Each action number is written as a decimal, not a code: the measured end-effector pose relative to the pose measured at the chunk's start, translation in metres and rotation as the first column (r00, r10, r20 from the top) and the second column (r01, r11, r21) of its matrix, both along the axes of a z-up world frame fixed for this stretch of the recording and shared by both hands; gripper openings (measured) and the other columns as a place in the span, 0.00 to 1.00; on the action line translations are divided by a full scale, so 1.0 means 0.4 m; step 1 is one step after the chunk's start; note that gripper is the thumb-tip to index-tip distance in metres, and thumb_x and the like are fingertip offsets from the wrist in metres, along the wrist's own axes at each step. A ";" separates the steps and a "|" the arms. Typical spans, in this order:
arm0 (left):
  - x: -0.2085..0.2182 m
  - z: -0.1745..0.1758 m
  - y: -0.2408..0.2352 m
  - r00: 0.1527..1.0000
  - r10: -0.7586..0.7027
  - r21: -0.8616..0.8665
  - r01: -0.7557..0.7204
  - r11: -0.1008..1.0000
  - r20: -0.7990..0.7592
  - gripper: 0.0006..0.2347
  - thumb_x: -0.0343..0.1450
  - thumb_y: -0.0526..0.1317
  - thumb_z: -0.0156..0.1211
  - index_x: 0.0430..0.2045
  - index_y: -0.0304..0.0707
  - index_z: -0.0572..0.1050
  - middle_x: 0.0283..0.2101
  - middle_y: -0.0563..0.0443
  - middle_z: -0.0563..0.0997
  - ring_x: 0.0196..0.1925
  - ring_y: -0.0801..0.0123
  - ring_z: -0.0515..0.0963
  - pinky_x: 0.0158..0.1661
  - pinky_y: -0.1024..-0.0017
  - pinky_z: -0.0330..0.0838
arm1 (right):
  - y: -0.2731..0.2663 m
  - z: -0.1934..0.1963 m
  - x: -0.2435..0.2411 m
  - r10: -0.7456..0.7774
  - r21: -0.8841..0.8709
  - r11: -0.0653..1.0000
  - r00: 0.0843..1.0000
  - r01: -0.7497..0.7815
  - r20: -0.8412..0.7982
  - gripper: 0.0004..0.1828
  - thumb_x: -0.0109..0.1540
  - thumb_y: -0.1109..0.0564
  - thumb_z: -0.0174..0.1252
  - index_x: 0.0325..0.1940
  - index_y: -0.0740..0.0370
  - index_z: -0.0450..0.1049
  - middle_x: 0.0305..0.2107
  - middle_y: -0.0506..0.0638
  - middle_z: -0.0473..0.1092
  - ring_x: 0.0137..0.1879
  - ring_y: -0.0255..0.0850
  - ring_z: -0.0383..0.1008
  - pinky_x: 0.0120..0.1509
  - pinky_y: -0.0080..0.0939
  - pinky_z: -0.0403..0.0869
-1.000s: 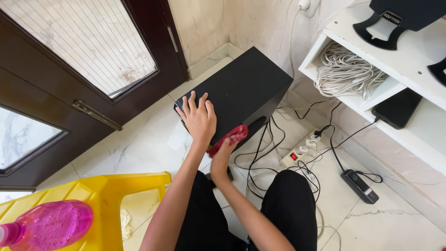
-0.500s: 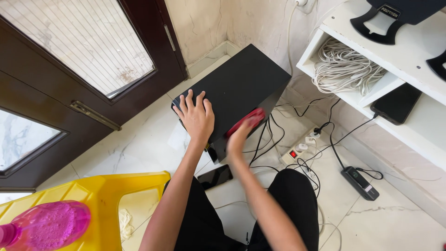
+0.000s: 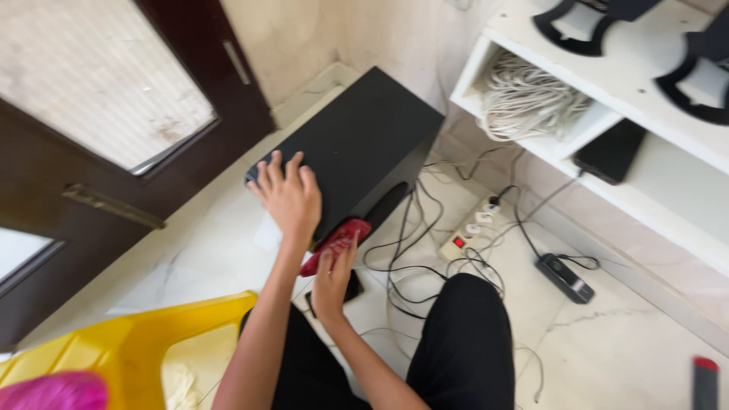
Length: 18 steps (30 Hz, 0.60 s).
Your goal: Wiping down a subwoofer and several satellite speakers with a cloth and cleaning spray.
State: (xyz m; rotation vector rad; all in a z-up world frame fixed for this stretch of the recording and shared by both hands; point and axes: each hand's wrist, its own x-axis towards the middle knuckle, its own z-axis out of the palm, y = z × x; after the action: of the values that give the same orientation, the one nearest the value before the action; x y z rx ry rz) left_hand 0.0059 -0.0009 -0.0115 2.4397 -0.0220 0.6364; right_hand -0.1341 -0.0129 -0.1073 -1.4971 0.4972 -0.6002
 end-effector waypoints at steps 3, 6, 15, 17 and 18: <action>-0.007 -0.006 0.005 0.999 -0.015 0.024 0.014 1.000 0.035 0.15 0.77 0.44 0.48 0.54 0.44 0.80 0.68 0.40 0.70 0.74 0.41 0.59 0.70 0.35 0.39 | 0.001 -0.005 -0.004 -0.040 -0.128 0.991 0.998 0.045 0.044 0.34 0.68 0.56 0.47 0.75 0.75 0.50 0.69 0.69 0.50 0.73 0.59 0.57 0.77 0.50 0.56; -0.017 0.012 0.006 0.998 -0.037 0.023 0.036 0.999 0.045 0.15 0.77 0.43 0.49 0.55 0.43 0.79 0.67 0.36 0.69 0.73 0.37 0.59 0.68 0.34 0.39 | 0.044 -0.179 0.003 -0.099 0.005 0.995 0.993 0.100 -0.071 0.32 0.63 0.58 0.48 0.71 0.73 0.54 0.61 0.67 0.56 0.66 0.57 0.62 0.74 0.49 0.59; -0.015 0.018 0.002 1.000 -0.003 0.015 0.003 1.000 0.018 0.15 0.77 0.44 0.48 0.54 0.45 0.79 0.68 0.40 0.69 0.74 0.41 0.59 0.70 0.36 0.39 | -0.079 -0.522 0.162 -0.298 0.798 0.484 0.925 0.359 -0.236 0.27 0.62 0.56 0.39 0.67 0.58 0.60 0.56 0.56 0.68 0.59 0.51 0.71 0.64 0.53 0.71; -0.016 0.029 -0.001 1.000 -0.009 0.000 0.009 1.000 0.006 0.16 0.77 0.44 0.47 0.55 0.46 0.79 0.68 0.40 0.69 0.74 0.41 0.58 0.70 0.36 0.38 | -0.168 -0.480 0.206 -0.258 0.872 0.390 0.944 0.298 -0.207 0.25 0.64 0.49 0.38 0.64 0.57 0.64 0.55 0.54 0.69 0.57 0.49 0.71 0.62 0.51 0.71; -0.022 0.033 -0.002 1.000 -0.007 -0.016 0.006 1.000 -0.015 0.16 0.77 0.44 0.46 0.55 0.46 0.79 0.68 0.40 0.69 0.74 0.41 0.58 0.71 0.36 0.38 | -0.211 -0.462 0.218 -0.213 0.927 0.290 0.960 0.237 -0.179 0.26 0.67 0.42 0.37 0.60 0.56 0.69 0.54 0.52 0.70 0.55 0.47 0.71 0.60 0.48 0.71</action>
State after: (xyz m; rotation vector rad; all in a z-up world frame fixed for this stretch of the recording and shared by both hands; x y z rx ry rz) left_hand -0.0029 -0.0019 0.0015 2.4281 -0.0190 0.6134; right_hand -0.0470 -0.0975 -0.2920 -0.2494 0.8979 -0.3595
